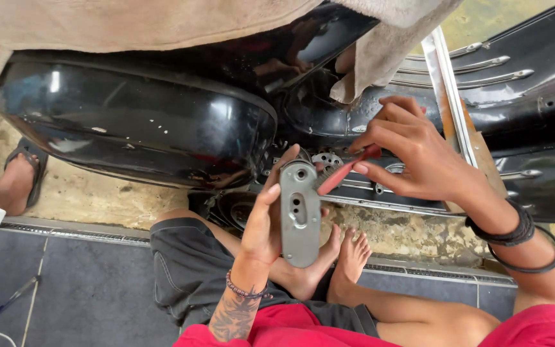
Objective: Cleaning a motorcycle component using a small brush and a cloth to remove dirt and debris.
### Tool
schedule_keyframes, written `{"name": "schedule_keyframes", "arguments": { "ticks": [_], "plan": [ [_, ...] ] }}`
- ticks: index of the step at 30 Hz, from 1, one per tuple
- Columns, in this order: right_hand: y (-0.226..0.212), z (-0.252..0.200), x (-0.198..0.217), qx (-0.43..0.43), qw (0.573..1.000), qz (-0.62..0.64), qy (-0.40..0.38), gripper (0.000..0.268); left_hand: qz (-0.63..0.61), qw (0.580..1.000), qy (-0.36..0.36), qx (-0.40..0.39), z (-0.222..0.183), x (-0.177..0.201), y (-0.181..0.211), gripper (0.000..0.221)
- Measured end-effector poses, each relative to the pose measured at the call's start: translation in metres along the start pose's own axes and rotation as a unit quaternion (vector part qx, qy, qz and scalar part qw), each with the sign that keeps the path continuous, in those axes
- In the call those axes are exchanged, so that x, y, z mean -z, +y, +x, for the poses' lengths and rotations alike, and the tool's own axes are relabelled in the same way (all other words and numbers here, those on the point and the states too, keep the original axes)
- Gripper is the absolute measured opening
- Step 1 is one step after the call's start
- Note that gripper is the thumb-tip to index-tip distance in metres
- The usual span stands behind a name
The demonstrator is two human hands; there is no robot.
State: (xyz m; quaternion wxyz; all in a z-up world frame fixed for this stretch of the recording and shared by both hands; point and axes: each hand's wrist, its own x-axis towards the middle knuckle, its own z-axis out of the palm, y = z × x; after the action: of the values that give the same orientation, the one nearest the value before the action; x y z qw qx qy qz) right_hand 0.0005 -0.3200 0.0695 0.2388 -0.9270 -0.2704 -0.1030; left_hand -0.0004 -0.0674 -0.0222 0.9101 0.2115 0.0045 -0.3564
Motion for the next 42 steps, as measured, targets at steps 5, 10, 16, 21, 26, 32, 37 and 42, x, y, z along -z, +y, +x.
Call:
{"name": "schedule_keyframes", "arguments": {
  "ticks": [5, 10, 16, 21, 26, 32, 37, 42],
  "plan": [
    [0.024, -0.01, -0.002, -0.019, 0.998, 0.055, -0.021, 0.016, 0.13, 0.991, -0.025, -0.017, 0.024, -0.008, -0.012, 0.079],
    [0.038, -0.022, -0.004, -0.042, 0.992, 0.118, -0.003, 0.011, 0.176, 0.984, -0.024, -0.007, 0.04, -0.002, -0.036, 0.077],
    [0.049, -0.038, -0.009, -0.029, 0.995, 0.09, -0.022, 0.017, 0.181, 0.982, -0.027, -0.047, 0.039, 0.0, -0.056, 0.075],
    [0.039, -0.031, -0.002, -0.028, 0.998, 0.049, -0.012, 0.016, 0.216, 0.974, -0.027, -0.057, 0.021, 0.012, -0.054, 0.067],
    [0.017, -0.018, -0.008, 0.019, 0.997, 0.052, -0.053, 0.014, 0.21, 0.977, 0.001, -0.037, 0.0, 0.017, -0.047, 0.066],
    [-0.006, 0.004, -0.002, 0.018, 0.998, 0.044, -0.043, 0.016, 0.195, 0.979, -0.046, -0.04, -0.016, 0.022, -0.031, 0.062],
    [-0.022, 0.019, 0.0, 0.061, 0.992, 0.061, -0.094, 0.017, 0.282, 0.956, -0.016, -0.084, -0.033, 0.034, -0.029, 0.048],
    [-0.028, 0.018, -0.004, 0.037, 0.989, 0.081, -0.119, 0.024, 0.264, 0.958, -0.038, -0.1, -0.033, 0.033, -0.024, 0.046]
  ]
}}
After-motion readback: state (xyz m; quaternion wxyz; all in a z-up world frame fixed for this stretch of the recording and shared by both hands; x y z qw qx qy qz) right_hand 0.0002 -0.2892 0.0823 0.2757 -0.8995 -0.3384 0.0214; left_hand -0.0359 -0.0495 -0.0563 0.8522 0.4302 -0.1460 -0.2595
